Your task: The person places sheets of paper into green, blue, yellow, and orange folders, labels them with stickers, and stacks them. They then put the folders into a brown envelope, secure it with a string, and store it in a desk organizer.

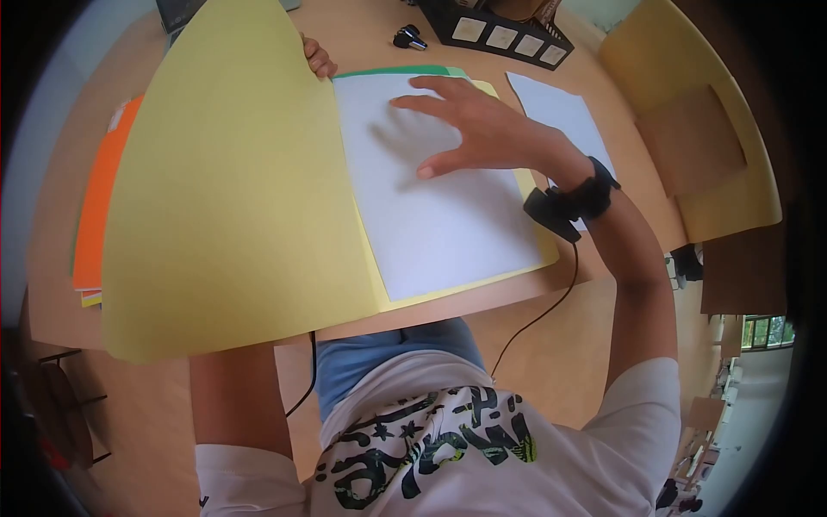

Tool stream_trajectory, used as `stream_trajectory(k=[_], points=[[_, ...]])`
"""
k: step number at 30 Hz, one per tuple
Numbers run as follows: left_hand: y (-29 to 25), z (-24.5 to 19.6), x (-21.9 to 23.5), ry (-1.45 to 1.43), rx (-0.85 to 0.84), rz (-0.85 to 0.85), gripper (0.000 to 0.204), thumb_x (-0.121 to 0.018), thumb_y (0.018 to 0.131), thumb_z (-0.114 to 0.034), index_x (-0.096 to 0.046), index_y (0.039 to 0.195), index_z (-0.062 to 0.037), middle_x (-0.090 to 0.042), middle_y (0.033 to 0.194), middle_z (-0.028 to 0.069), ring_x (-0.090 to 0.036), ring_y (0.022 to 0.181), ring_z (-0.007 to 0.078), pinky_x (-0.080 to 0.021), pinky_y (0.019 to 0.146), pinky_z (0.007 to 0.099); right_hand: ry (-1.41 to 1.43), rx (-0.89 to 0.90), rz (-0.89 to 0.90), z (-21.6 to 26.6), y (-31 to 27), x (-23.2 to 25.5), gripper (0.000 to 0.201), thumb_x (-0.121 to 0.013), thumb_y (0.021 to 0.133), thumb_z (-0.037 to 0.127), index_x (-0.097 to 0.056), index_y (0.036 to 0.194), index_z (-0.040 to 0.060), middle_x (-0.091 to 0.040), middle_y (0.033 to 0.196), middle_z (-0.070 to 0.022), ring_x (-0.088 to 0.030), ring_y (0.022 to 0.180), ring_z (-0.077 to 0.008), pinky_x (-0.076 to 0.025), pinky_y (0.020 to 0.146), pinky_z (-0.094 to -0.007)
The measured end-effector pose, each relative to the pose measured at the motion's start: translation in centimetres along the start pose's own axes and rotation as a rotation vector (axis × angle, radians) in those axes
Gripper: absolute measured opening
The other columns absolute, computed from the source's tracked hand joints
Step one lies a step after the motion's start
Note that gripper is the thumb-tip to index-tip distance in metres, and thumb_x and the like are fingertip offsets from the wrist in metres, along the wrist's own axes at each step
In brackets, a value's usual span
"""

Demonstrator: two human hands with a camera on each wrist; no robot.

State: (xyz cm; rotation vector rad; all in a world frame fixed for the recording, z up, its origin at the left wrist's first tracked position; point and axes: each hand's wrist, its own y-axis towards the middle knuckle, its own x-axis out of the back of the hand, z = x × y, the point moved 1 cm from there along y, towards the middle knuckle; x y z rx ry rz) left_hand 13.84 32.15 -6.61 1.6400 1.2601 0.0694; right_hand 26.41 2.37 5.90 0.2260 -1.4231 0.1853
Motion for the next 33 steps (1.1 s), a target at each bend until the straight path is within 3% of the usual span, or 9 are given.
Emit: stream_trajectory(k=[5,7,11,20,23,26,28,30,33], points=[[0.1,-0.3,1.0,0.035,0.078,0.07,0.023,-0.055,0.088,-0.035,-0.056,0.087,-0.0113,-0.055,0.083,0.001,-0.054,0.084,0.0167,-0.041,0.078,0.0319,0.018,0.213,0.174,0.8,2.6,-2.2,0.1,-0.07,0.057,0.071,-0.042,0.138,0.0186,-0.033,0.139,-0.0253,-0.027,0.133,-0.0397,-0.029,0.104,-0.0492],[0.3,0.3,0.3,-0.021,0.022,0.116,0.028,-0.048,0.092,-0.036,-0.055,0.089,-0.0089,-0.056,0.081,0.0029,-0.055,0.08,0.0179,-0.041,0.076,0.0321,0.024,0.232,0.197,1.3,2.3,-2.1,0.101,-0.07,0.056,0.071,-0.042,0.138,0.0183,-0.033,0.139,-0.0255,-0.027,0.133,-0.0394,-0.029,0.103,-0.0485],[-0.1,0.1,0.6,0.002,0.021,-0.051,0.025,-0.056,0.089,-0.036,-0.055,0.088,-0.011,-0.055,0.084,0.0011,-0.055,0.081,0.017,-0.042,0.077,0.0329,0.037,0.24,0.207,1.5,1.6,-2.3,0.104,-0.07,0.054,0.072,-0.042,0.138,0.0174,-0.033,0.138,-0.0257,-0.027,0.132,-0.0392,-0.029,0.104,-0.0487],[0.4,0.3,0.1,-0.038,0.01,0.103,0.025,-0.057,0.088,-0.035,-0.057,0.095,-0.011,-0.053,0.084,0.0003,-0.055,0.084,0.0171,-0.041,0.08,0.0332,0.037,0.221,0.213,1.6,1.6,-2.1,0.1,-0.072,0.057,0.067,-0.042,0.138,0.0172,-0.03,0.139,-0.0266,-0.027,0.132,-0.0408,-0.027,0.106,-0.0485],[0.2,0.2,-0.1,0.008,-0.014,0.103,0.024,-0.054,0.09,-0.033,-0.058,0.098,-0.0102,-0.055,0.088,0.0006,-0.056,0.087,0.0185,-0.041,0.082,0.0342,0.01,0.24,0.17,1.5,1.5,-1.5,0.09,-0.074,0.063,0.058,-0.043,0.136,0.0158,-0.036,0.138,-0.0236,-0.035,0.129,-0.0373,-0.032,0.104,-0.0448],[0.5,0.1,-0.5,-0.019,-0.008,0.066,0.033,-0.04,0.096,-0.034,-0.057,0.089,-0.0065,-0.06,0.082,0.0056,-0.057,0.08,0.0198,-0.04,0.079,0.033,0.304,0.139,0.012,-2.1,3.6,1.2,0.074,-0.075,0.068,0.048,-0.051,0.128,0.011,-0.05,0.127,-0.0203,-0.048,0.118,-0.0337,-0.04,0.098,-0.0405],[0.0,0.3,0.9,-0.047,0.016,0.076,0.039,-0.032,0.099,-0.034,-0.057,0.09,-0.0063,-0.06,0.082,0.0065,-0.057,0.081,0.0216,-0.039,0.081,0.0339,0.226,-0.172,-0.148,-7.3,6.3,1.6,0.06,-0.076,0.075,0.037,-0.057,0.122,0.0054,-0.061,0.11,-0.0141,-0.058,0.103,-0.0244,-0.046,0.089,-0.034],[0.1,0.5,1.1,-0.048,0.051,0.051,0.044,-0.025,0.101,-0.033,-0.058,0.09,-0.0064,-0.06,0.082,0.0074,-0.057,0.081,0.0233,-0.039,0.082,0.0349,0.251,-0.345,-0.121,-12.4,8.4,1.4,0.063,-0.074,0.073,0.045,-0.06,0.115,0.0005,-0.063,0.107,-0.0201,-0.06,0.1,-0.0326,-0.047,0.087,-0.0366],[-0.1,0.1,0.6,-0.043,0.068,0.031,0.048,-0.019,0.102,-0.032,-0.058,0.09,-0.0068,-0.06,0.082,0.0084,-0.057,0.081,0.025,-0.038,0.083,0.0363,0.065,-0.434,-0.268,-16.6,10.7,-2.0,0.072,-0.073,0.071,0.049,-0.058,0.115,-0.0047,-0.063,0.105,-0.0215,-0.061,0.099,-0.0321,-0.048,0.082,-0.0359]])
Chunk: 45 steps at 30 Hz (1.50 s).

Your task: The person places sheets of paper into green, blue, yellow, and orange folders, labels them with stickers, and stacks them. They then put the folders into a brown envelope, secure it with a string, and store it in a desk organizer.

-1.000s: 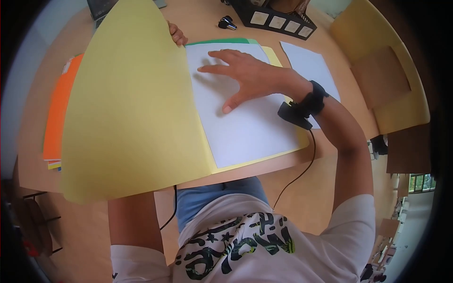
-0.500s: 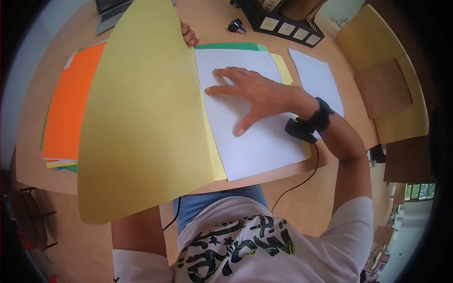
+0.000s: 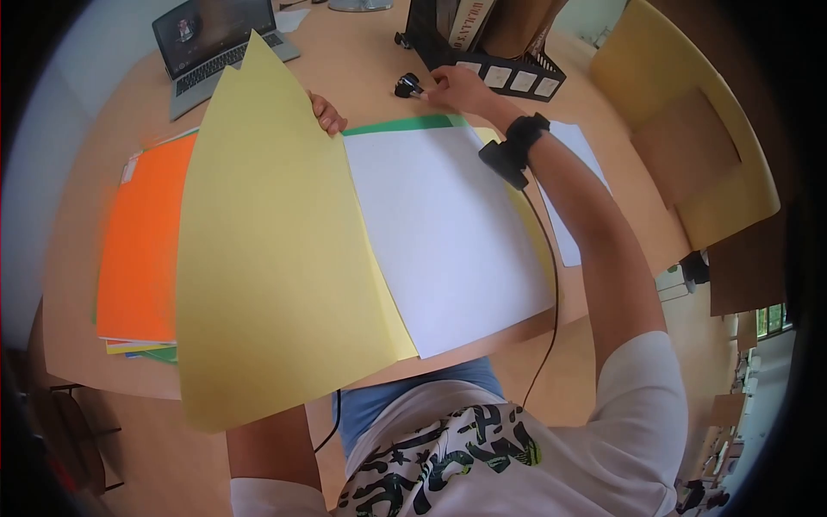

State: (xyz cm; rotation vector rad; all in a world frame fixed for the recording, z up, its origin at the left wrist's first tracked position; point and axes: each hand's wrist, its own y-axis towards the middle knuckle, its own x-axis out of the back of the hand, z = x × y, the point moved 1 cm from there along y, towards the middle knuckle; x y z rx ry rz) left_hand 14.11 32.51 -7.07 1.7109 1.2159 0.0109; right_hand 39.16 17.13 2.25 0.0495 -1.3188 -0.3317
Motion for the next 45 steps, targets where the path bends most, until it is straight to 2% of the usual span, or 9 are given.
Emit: stream_trajectory(k=[3,7,12,18,22,29,32,37,45], points=[[0.1,0.1,1.2,-0.038,-0.033,0.075,0.048,-0.02,0.102,-0.033,-0.058,0.089,-0.007,-0.06,0.081,0.0088,-0.057,0.081,0.0256,-0.038,0.082,0.037,0.12,-0.051,-0.161,1.4,0.7,-2.6,0.076,-0.074,0.068,0.051,-0.057,0.114,-0.0078,-0.064,0.1,-0.0216,-0.062,0.095,-0.0334,-0.049,0.08,-0.0374],[0.4,0.3,0.4,-0.018,-0.044,0.064,0.048,-0.021,0.102,-0.034,-0.058,0.088,-0.0069,-0.06,0.08,0.0086,-0.057,0.08,0.0255,-0.039,0.082,0.0368,0.08,-0.114,-0.053,2.7,1.5,-2.9,0.078,-0.072,0.07,0.054,-0.055,0.114,-0.0081,-0.065,0.096,-0.0222,-0.063,0.093,-0.0336,-0.049,0.078,-0.0392],[0.8,0.7,-0.3,0.004,-0.062,0.041,0.047,-0.022,0.102,-0.033,-0.057,0.086,-0.0072,-0.06,0.078,0.0081,-0.057,0.078,0.0242,-0.039,0.081,0.0363,0.883,-0.125,0.032,4.3,-0.2,-0.3,0.036,-0.07,0.083,0.028,-0.059,0.102,-0.0006,-0.055,0.078,0.0009,-0.05,0.07,-0.005,-0.039,0.059,-0.0189],[0.6,0.8,-2.5,0.043,-0.123,-0.063,0.046,-0.02,0.102,-0.031,-0.056,0.086,-0.0069,-0.058,0.077,0.007,-0.055,0.079,0.0224,-0.038,0.081,0.0359,1.049,0.081,0.565,6.2,-1.4,1.1,0.042,-0.071,0.082,0.022,-0.057,0.115,0.001,-0.057,0.086,0.0017,-0.052,0.077,-0.0059,-0.042,0.068,-0.0184],[1.2,0.4,-2.5,0.098,-0.1,-0.009,0.046,-0.018,0.102,-0.03,-0.055,0.088,-0.0075,-0.057,0.08,0.0057,-0.053,0.082,0.0214,-0.036,0.083,0.036,0.989,0.145,0.586,7.3,-1.9,-0.3,0.044,-0.073,0.079,0.021,-0.057,0.116,0.0027,-0.057,0.1,0.0006,-0.05,0.09,-0.0083,-0.04,0.081,-0.0202],[2.4,0.9,-4.7,0.023,-0.127,-0.016,0.036,-0.036,0.098,-0.031,-0.057,0.09,-0.004,-0.059,0.078,0.008,-0.056,0.081,0.0219,-0.04,0.079,0.034,0.998,0.16,0.658,7.2,-2.6,-0.9,0.046,-0.073,0.08,0.023,-0.057,0.118,0.0024,-0.058,0.103,-0.0003,-0.051,0.092,-0.009,-0.04,0.081,-0.0209],[2.7,0.7,-4.9,0.076,-0.112,0.049,0.037,-0.032,0.099,-0.031,-0.056,0.088,-0.005,-0.059,0.079,0.0074,-0.056,0.082,0.0225,-0.039,0.081,0.034,0.973,0.206,0.67,7.5,-2.8,-0.9,0.048,-0.071,0.081,0.026,-0.057,0.12,0.0018,-0.059,0.103,-0.0009,-0.051,0.092,-0.0086,-0.04,0.081,-0.0206],[2.2,0.4,-4.9,0.077,-0.059,0.027,0.037,-0.03,0.1,-0.029,-0.056,0.088,-0.0055,-0.059,0.08,0.0077,-0.055,0.081,0.0233,-0.038,0.082,0.0346,0.952,0.216,0.663,7.2,-2.4,-2.1,0.047,-0.069,0.083,0.029,-0.058,0.12,0.0017,-0.06,0.103,-0.0019,-0.052,0.092,-0.0086,-0.041,0.082,-0.0212],[0.7,0.7,-4.6,0.076,-0.049,-0.182,0.046,-0.019,0.102,-0.031,-0.054,0.083,-0.007,-0.055,0.074,0.0061,-0.054,0.076,0.0226,-0.039,0.082,0.0364,0.788,0.05,-0.026,4.4,0.4,-5.0,0.052,-0.072,0.077,0.035,-0.061,0.114,0.0,-0.06,0.097,-0.0112,-0.059,0.091,-0.0183,-0.047,0.08,-0.0287]])
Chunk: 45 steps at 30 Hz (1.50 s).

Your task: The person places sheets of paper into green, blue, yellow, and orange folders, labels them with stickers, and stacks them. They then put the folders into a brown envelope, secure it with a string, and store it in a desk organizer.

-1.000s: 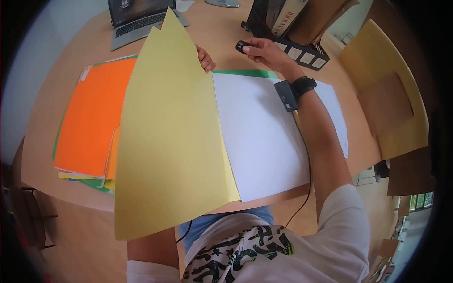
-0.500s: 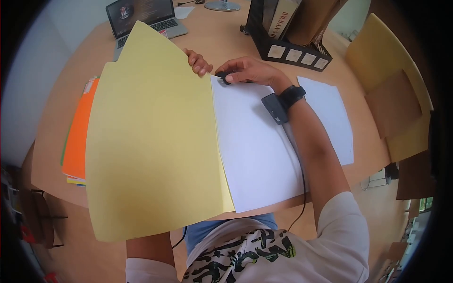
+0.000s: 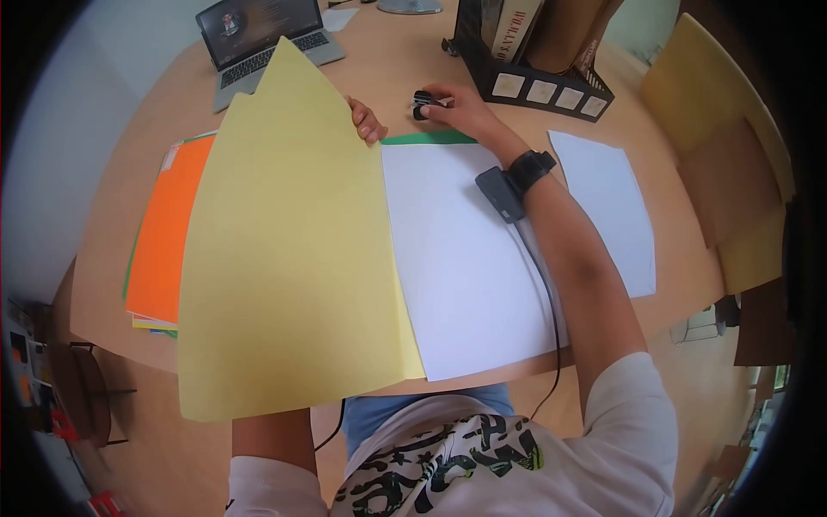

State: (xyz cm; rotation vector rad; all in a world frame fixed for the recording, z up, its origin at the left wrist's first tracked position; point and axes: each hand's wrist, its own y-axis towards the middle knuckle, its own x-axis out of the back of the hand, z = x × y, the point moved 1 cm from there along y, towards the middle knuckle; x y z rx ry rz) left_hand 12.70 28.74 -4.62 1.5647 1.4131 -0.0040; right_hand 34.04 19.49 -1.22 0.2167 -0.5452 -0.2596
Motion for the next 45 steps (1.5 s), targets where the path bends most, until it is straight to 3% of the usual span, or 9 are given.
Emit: stream_trajectory(k=[4,10,18,26,33,36,39,41,45], points=[[-0.2,-0.3,1.6,-0.001,-0.028,-0.043,0.038,-0.03,0.1,-0.029,-0.054,0.084,-0.0047,-0.056,0.075,0.0075,-0.054,0.075,0.0227,-0.039,0.077,0.0354,-0.457,0.342,-0.2,3.7,-0.7,0.1,0.05,-0.073,0.071,0.041,-0.066,0.1,0.0004,-0.062,0.088,-0.0127,-0.058,0.082,-0.0219,-0.048,0.071,-0.0311],[0.9,-0.7,1.5,-0.035,0.037,0.157,0.031,-0.049,0.091,-0.034,-0.056,0.087,-0.0036,-0.058,0.078,0.0075,-0.057,0.081,0.0206,-0.04,0.077,0.0363,-0.348,0.172,0.442,7.3,-2.1,-1.6,0.037,-0.072,0.073,0.037,-0.063,0.075,0.0018,-0.059,0.071,-0.0063,-0.052,0.068,-0.0169,-0.041,0.06,-0.0307],[1.9,-1.0,2.0,-0.046,0.119,0.33,0.032,-0.053,0.089,-0.035,-0.056,0.087,-0.0028,-0.058,0.081,0.0059,-0.056,0.082,0.0181,-0.04,0.077,0.0333,-0.512,0.155,0.369,6.5,-2.3,-3.8,0.036,-0.07,0.075,0.035,-0.063,0.08,0.0004,-0.06,0.071,-0.0067,-0.053,0.066,-0.0163,-0.042,0.061,-0.0304],[0.8,-1.0,-4.4,0.222,-0.075,-0.175,0.038,-0.048,0.092,-0.038,-0.059,0.088,-0.002,-0.059,0.077,0.0046,-0.055,0.072,0.0153,-0.041,0.066,0.03,-0.557,0.144,0.36,5.3,-2.2,-3.9,0.037,-0.067,0.078,0.036,-0.064,0.083,-0.0001,-0.062,0.075,-0.0108,-0.056,0.07,-0.0164,-0.044,0.065,-0.0306],[1.1,1.3,-9.6,0.824,0.066,-0.808,0.043,-0.043,0.095,-0.04,-0.061,0.089,-0.0012,-0.059,0.074,0.0034,-0.054,0.063,0.0129,-0.041,0.057,0.0271,-0.509,0.345,0.547,7.0,-2.5,-0.8,0.033,-0.057,0.085,0.028,-0.066,0.097,-0.0017,-0.065,0.084,-0.0157,-0.06,0.076,-0.0255,-0.047,0.072,-0.0349],[1.7,2.6,-8.0,1.026,0.007,-0.86,0.048,-0.041,0.096,-0.04,-0.06,0.098,0.0043,-0.063,0.086,0.0086,-0.055,0.077,0.0122,-0.044,0.07,0.0283,-0.499,0.26,0.472,10.3,-6.7,2.9,0.032,-0.058,0.086,0.024,-0.062,0.103,-0.0027,-0.066,0.091,-0.0162,-0.06,0.082,-0.0237,-0.047,0.077,-0.0339],[2.0,3.1,-5.8,1.194,-0.041,-0.75,0.044,-0.043,0.096,-0.04,-0.059,0.09,0.0005,-0.057,0.076,0.0023,-0.05,0.07,0.0107,-0.041,0.065,0.0262,-0.35,-0.011,0.241,13.5,-14.5,6.9,0.034,-0.057,0.087,0.023,-0.058,0.109,-0.0039,-0.065,0.094,-0.0157,-0.06,0.086,-0.0218,-0.047,0.078,-0.0322],[1.9,3.2,-6.1,1.291,0.066,-0.731,0.044,-0.044,0.095,-0.038,-0.059,0.09,0.0022,-0.061,0.079,0.0095,-0.055,0.074,0.0161,-0.044,0.071,0.0304,-0.015,-0.235,0.106,14.1,-18.6,8.1,0.036,-0.057,0.088,0.022,-0.056,0.112,-0.0046,-0.065,0.097,-0.0154,-0.06,0.089,-0.0205,-0.046,0.08,-0.0311],[1.8,3.6,-7.3,1.438,0.12,-0.665,0.029,-0.05,0.094,-0.029,-0.057,0.088,-0.0017,-0.05,0.073,0.0,-0.044,0.07,0.0092,-0.039,0.065,0.0267,0.681,-0.479,-0.056,13.7,-20.2,7.3,0.041,-0.057,0.089,0.021,-0.051,0.12,-0.0062,-0.065,0.102,-0.0147,-0.06,0.094,-0.018,-0.046,0.082,-0.0288]])
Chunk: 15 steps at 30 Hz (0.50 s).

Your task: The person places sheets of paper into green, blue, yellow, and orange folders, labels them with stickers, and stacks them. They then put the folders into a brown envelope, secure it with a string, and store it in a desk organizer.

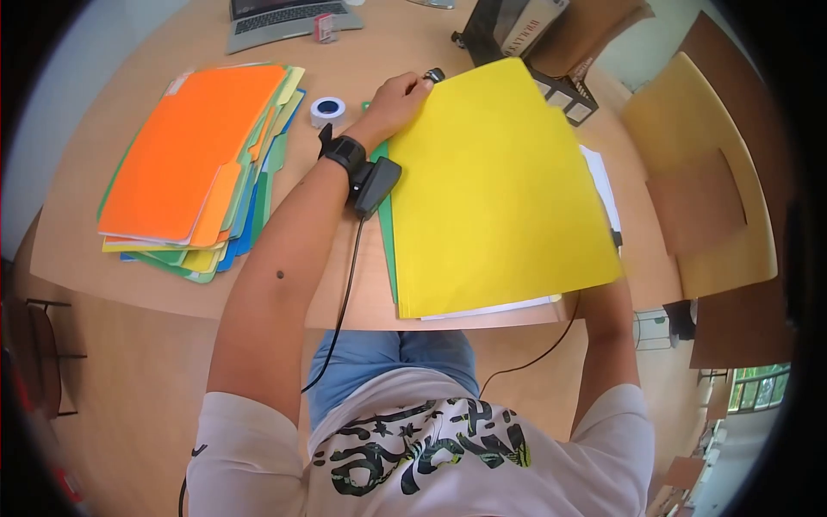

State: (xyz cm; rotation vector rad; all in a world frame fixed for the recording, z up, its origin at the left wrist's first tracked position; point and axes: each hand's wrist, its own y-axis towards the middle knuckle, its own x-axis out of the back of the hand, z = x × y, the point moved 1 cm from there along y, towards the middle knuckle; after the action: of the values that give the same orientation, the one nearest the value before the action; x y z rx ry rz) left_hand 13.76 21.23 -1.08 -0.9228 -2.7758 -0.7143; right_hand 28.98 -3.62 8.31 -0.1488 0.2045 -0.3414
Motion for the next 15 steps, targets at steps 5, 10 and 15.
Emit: stream_trajectory(k=[5,10,15], points=[[-0.2,0.5,-0.6,0.169,-0.154,0.05,0.022,-0.056,0.09,-0.02,-0.06,0.103,-0.0023,-0.059,0.085,0.009,-0.056,0.082,0.0183,-0.045,0.077,0.0295,-0.062,0.031,0.055,-2.2,3.9,4.4,0.055,-0.06,0.088,0.023,-0.043,0.129,-0.0089,-0.065,0.103,-0.0155,-0.061,0.095,-0.0162,-0.046,0.083,-0.0267],[-0.2,-0.6,1.8,0.536,-0.164,0.098,0.04,-0.062,0.082,-0.022,-0.057,0.118,-0.007,-0.055,0.12,0.0147,-0.053,0.11,0.0298,-0.041,0.094,0.0355,-1.129,0.17,-0.101,-1.3,2.8,4.1,0.061,-0.068,0.08,0.025,-0.046,0.129,-0.0047,-0.064,0.093,-0.0138,-0.061,0.083,-0.0225,-0.047,0.078,-0.0297],[-2.9,-5.9,8.2,1.073,0.124,0.183,0.058,-0.066,0.072,-0.023,-0.052,0.126,-0.0098,-0.049,0.131,0.0161,-0.046,0.12,0.0344,-0.037,0.1,0.0381,-1.64,0.433,0.067,5.1,1.8,2.4,0.032,-0.071,0.077,0.025,-0.066,0.099,0.0021,-0.064,0.098,-0.0111,-0.062,0.079,-0.022,-0.049,0.069,-0.0309]])
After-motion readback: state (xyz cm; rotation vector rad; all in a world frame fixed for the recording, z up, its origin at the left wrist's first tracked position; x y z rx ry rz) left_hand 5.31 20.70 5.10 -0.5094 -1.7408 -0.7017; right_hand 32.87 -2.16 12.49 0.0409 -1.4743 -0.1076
